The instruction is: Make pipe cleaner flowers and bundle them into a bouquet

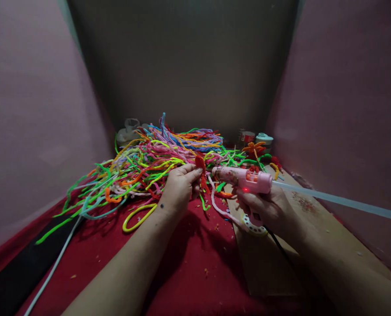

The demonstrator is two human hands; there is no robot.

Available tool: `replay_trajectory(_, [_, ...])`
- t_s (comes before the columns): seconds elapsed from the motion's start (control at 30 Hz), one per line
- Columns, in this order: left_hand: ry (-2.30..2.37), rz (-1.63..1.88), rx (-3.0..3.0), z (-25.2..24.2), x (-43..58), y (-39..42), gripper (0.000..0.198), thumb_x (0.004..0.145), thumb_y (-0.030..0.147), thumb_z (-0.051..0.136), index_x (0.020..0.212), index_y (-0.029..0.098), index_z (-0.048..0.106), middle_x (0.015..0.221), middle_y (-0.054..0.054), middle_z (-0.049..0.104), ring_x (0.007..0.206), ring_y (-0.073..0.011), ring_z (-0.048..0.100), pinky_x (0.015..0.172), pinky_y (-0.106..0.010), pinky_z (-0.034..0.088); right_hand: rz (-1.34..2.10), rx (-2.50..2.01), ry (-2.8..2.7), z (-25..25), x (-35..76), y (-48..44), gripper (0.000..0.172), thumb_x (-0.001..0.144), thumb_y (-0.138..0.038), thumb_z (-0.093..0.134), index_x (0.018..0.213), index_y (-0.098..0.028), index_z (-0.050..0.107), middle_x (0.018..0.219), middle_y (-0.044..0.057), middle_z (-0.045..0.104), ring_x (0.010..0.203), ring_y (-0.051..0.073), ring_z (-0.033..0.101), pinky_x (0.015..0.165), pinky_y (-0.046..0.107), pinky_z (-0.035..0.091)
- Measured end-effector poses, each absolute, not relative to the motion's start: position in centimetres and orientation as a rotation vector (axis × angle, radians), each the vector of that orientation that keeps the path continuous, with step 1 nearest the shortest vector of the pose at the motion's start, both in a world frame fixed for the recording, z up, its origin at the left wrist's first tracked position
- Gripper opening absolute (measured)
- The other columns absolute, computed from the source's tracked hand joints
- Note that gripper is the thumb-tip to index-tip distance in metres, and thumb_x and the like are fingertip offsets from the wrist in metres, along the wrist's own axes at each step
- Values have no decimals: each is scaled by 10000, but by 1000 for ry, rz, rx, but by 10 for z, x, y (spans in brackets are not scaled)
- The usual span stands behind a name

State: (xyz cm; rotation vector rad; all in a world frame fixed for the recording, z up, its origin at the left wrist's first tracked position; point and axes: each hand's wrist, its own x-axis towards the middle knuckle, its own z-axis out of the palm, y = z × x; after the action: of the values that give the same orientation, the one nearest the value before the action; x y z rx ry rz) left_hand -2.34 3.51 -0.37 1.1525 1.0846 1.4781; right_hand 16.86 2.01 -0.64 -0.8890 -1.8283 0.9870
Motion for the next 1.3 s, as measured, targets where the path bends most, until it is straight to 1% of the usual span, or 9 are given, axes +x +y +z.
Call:
replay_trajectory(0.2, [1102, 1477, 1151, -3, -23, 34, 84, 719, 213, 593, 708, 136, 562, 487, 61, 426, 349, -38, 348, 347, -169, 249, 985, -766, -1856, -2, 165, 19, 462, 821, -316, 515, 1255, -157, 531, 601, -5, 521, 478, 99, 393, 441, 233, 356])
replay_trajectory(0.3, [1108, 1475, 1146, -3, -23, 34, 87, 713, 213, 600, 719, 132, 567, 494, 61, 426, 354, -37, 348, 348, -169, 253, 985, -675, -1867, 0, 164, 20, 436, 829, -295, 500, 1247, -178, 540, 838, 57, 638, 648, 142, 542, 598, 279, 468])
replay_trajectory(0.4, [1107, 1465, 1135, -2, -23, 33, 98, 705, 218, 610, 718, 133, 564, 497, 62, 425, 359, -35, 348, 352, -166, 257, 988, -640, -1856, 1, 164, 19, 425, 824, -292, 514, 1235, -190, 548, 1060, 82, 629, 868, 196, 583, 709, 314, 493])
replay_trajectory(0.57, [1090, 1446, 1107, -2, -22, 33, 111, 686, 221, 623, 694, 140, 547, 487, 70, 407, 358, -32, 335, 349, -159, 237, 974, -750, -1843, 2, 164, 17, 434, 829, -279, 504, 1252, -184, 537, 971, 77, 641, 643, 138, 543, 496, 248, 434])
replay_trajectory(0.77, [1097, 1473, 1111, -1, -22, 32, 128, 663, 235, 649, 691, 138, 571, 485, 62, 428, 353, -37, 354, 344, -163, 256, 978, -702, -1885, 2, 165, 18, 444, 835, -261, 493, 1272, -192, 518, 862, 47, 621, 512, 85, 412, 434, 226, 352])
replay_trajectory(0.87, [1101, 1489, 1105, 1, -21, 32, 111, 664, 216, 643, 695, 133, 577, 492, 58, 434, 348, -35, 354, 341, -162, 254, 957, -711, -1894, 1, 165, 18, 415, 838, -276, 493, 1243, -200, 547, 962, 66, 628, 529, 89, 454, 432, 231, 371])
replay_trajectory(1.03, [1098, 1497, 1097, 2, -21, 32, 95, 678, 204, 624, 687, 133, 561, 499, 60, 428, 350, -32, 347, 341, -160, 252, 975, -709, -1890, -1, 165, 18, 397, 843, -294, 498, 1227, -217, 561, 937, 71, 649, 650, 158, 574, 501, 272, 458])
replay_trajectory(1.13, [1088, 1500, 1105, 1, -22, 32, 106, 675, 207, 631, 684, 130, 560, 505, 58, 434, 351, -32, 348, 339, -161, 251, 1004, -678, -1879, -1, 165, 18, 416, 845, -262, 495, 1256, -211, 532, 1059, 75, 636, 816, 188, 610, 618, 294, 503])
replay_trajectory(1.3, [1083, 1488, 1098, 1, -22, 32, 112, 670, 209, 640, 694, 130, 564, 510, 56, 440, 353, -32, 353, 338, -160, 254, 1052, -587, -1847, 2, 164, 18, 417, 841, -234, 498, 1256, -189, 521, 1244, 73, 569, 1132, 229, 522, 862, 340, 478])
